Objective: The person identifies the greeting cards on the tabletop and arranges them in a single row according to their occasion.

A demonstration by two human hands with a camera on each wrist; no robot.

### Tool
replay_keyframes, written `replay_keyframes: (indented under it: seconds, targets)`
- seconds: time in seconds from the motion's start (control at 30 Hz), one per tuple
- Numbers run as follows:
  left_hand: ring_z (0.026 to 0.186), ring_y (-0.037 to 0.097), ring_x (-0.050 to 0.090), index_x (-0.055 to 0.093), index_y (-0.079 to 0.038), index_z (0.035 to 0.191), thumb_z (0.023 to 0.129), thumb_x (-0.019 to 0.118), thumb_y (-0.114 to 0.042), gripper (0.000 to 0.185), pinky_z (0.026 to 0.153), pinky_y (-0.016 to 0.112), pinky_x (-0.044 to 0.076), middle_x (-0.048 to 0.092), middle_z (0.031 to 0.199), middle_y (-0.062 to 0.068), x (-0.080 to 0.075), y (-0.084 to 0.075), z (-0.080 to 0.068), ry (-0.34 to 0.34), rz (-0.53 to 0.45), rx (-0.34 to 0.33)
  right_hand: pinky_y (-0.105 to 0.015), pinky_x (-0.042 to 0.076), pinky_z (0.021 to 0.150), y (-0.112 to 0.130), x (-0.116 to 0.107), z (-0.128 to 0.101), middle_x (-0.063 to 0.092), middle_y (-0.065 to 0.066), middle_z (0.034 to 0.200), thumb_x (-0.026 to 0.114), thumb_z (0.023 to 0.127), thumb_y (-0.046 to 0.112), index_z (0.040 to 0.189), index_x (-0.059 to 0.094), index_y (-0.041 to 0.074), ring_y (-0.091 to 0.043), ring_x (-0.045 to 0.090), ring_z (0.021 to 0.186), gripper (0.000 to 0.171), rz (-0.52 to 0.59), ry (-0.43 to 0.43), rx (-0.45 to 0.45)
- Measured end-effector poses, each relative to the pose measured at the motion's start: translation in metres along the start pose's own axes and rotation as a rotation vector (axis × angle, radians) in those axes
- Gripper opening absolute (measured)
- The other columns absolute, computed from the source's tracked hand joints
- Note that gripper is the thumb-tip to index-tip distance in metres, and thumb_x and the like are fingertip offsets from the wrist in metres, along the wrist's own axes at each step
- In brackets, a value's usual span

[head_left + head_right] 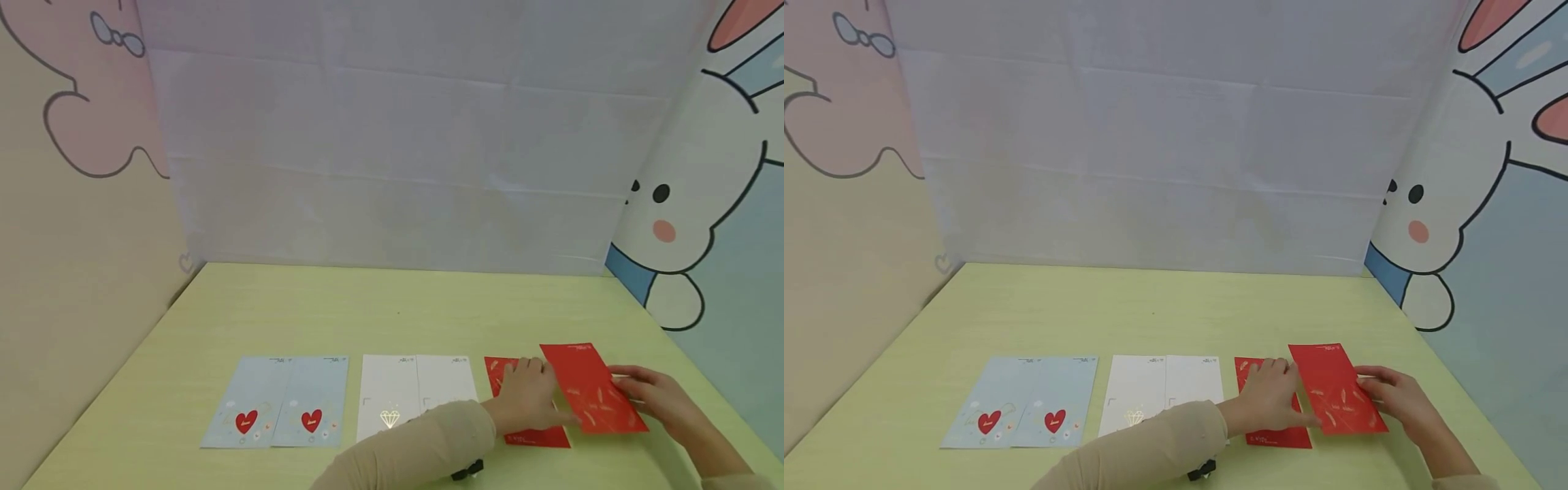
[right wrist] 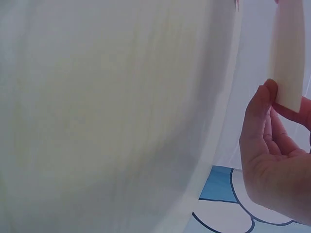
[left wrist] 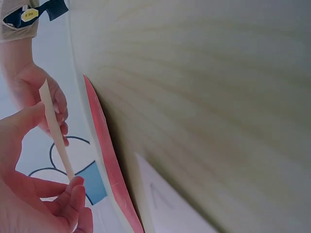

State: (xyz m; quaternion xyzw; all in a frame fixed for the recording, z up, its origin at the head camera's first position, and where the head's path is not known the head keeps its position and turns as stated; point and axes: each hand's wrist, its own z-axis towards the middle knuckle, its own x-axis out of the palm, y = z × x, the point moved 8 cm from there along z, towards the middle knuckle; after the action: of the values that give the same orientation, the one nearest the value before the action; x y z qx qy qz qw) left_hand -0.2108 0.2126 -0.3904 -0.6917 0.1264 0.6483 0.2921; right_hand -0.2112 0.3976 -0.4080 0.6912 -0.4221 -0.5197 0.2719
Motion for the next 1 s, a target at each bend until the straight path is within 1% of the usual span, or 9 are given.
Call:
replay_keyframes:
  seconds: [0.1,0.2,0.33,0.43,0.5,0.57,0.7,0.8,1.0]
  targets:
    - [0.091,0.005,0.04,0.057,-0.023,0.089,0.065,0.056,-0.069,0.051,0.076,0.03,0.037,0.046,0.098,-0.012,0.006,0.002,0.002,0.045,-0.021,-0.021,-0.037,0.048,0.071,-0.001,0.003,0.0,0.056,-0.009,0.097,0.049,0.09,0.018,0.122,0.035,-0.017,-0.017,0.057,0.079,0.05,0.021,0.022,0.004]
    - [0.084,0.004,0.039,0.056,-0.025,0.082,0.064,0.059,-0.067,0.046,0.074,0.031,0.037,0.045,0.088,-0.012,0.012,0.005,0.005,0.082,-0.049,-0.051,-0.036,0.048,0.071,-0.001,0.006,0.0,0.057,-0.009,0.095,0.049,0.09,0.017,0.121,0.034,-0.018,-0.018,0.057,0.079,0.049,0.023,0.04,0.003]
    - [0.08,0.004,0.039,0.057,-0.025,0.087,0.064,0.063,-0.063,0.045,0.074,0.031,0.037,0.044,0.084,-0.012,0.016,0.007,0.009,0.109,-0.071,-0.075,-0.037,0.048,0.071,-0.002,0.008,0.001,0.057,-0.01,0.095,0.048,0.09,0.016,0.121,0.032,-0.019,-0.019,0.057,0.079,0.049,0.008,0.051,0.012]
    - [0.08,0.004,0.04,0.058,-0.025,0.086,0.064,0.064,-0.062,0.043,0.076,0.031,0.037,0.045,0.084,-0.012,0.019,0.006,0.012,0.126,-0.072,-0.082,-0.037,0.048,0.071,-0.004,0.008,0.001,0.057,-0.01,0.095,0.046,0.091,0.015,0.121,0.031,-0.02,-0.02,0.057,0.08,0.049,0.007,0.058,0.023]
    - [0.082,0.005,0.04,0.058,-0.025,0.081,0.065,0.064,-0.061,0.04,0.079,0.032,0.036,0.045,0.085,-0.011,0.02,0.006,0.012,0.143,-0.073,-0.09,-0.037,0.048,0.071,-0.004,0.008,0.002,0.057,-0.009,0.095,0.046,0.091,0.015,0.121,0.03,-0.02,-0.021,0.057,0.08,0.049,0.008,0.066,0.028]
    - [0.083,0.006,0.04,0.058,-0.024,0.076,0.066,0.063,-0.061,0.039,0.082,0.034,0.036,0.045,0.086,-0.011,0.021,0.004,0.012,0.159,-0.061,-0.093,-0.037,0.048,0.071,-0.006,0.008,0.001,0.057,-0.009,0.095,0.046,0.091,0.016,0.122,0.03,-0.019,-0.02,0.057,0.079,0.049,0.009,0.073,0.037]
    - [0.088,0.007,0.041,0.06,-0.025,0.075,0.066,0.063,-0.062,0.038,0.085,0.036,0.035,0.046,0.09,-0.01,0.023,0.002,0.011,0.18,-0.022,-0.093,-0.037,0.048,0.07,-0.007,0.009,0.001,0.057,-0.009,0.093,0.048,0.09,0.016,0.12,0.032,-0.019,-0.02,0.057,0.078,0.049,-0.006,0.085,0.043]
    - [0.089,0.008,0.04,0.062,-0.026,0.081,0.066,0.063,-0.062,0.038,0.084,0.037,0.035,0.046,0.09,-0.01,0.025,0.001,0.011,0.184,0.014,-0.082,-0.036,0.049,0.069,-0.008,0.01,0.001,0.058,-0.009,0.092,0.049,0.089,0.016,0.119,0.033,-0.02,-0.02,0.057,0.077,0.049,-0.013,0.091,0.039]
    - [0.084,0.009,0.039,0.06,-0.028,0.08,0.067,0.063,-0.06,0.035,0.081,0.037,0.036,0.043,0.085,-0.01,0.027,0.0,0.011,0.18,0.067,-0.058,-0.037,0.049,0.068,-0.007,0.011,0.003,0.059,-0.01,0.09,0.05,0.088,0.014,0.116,0.036,-0.021,-0.02,0.058,0.077,0.046,-0.04,0.095,0.024]
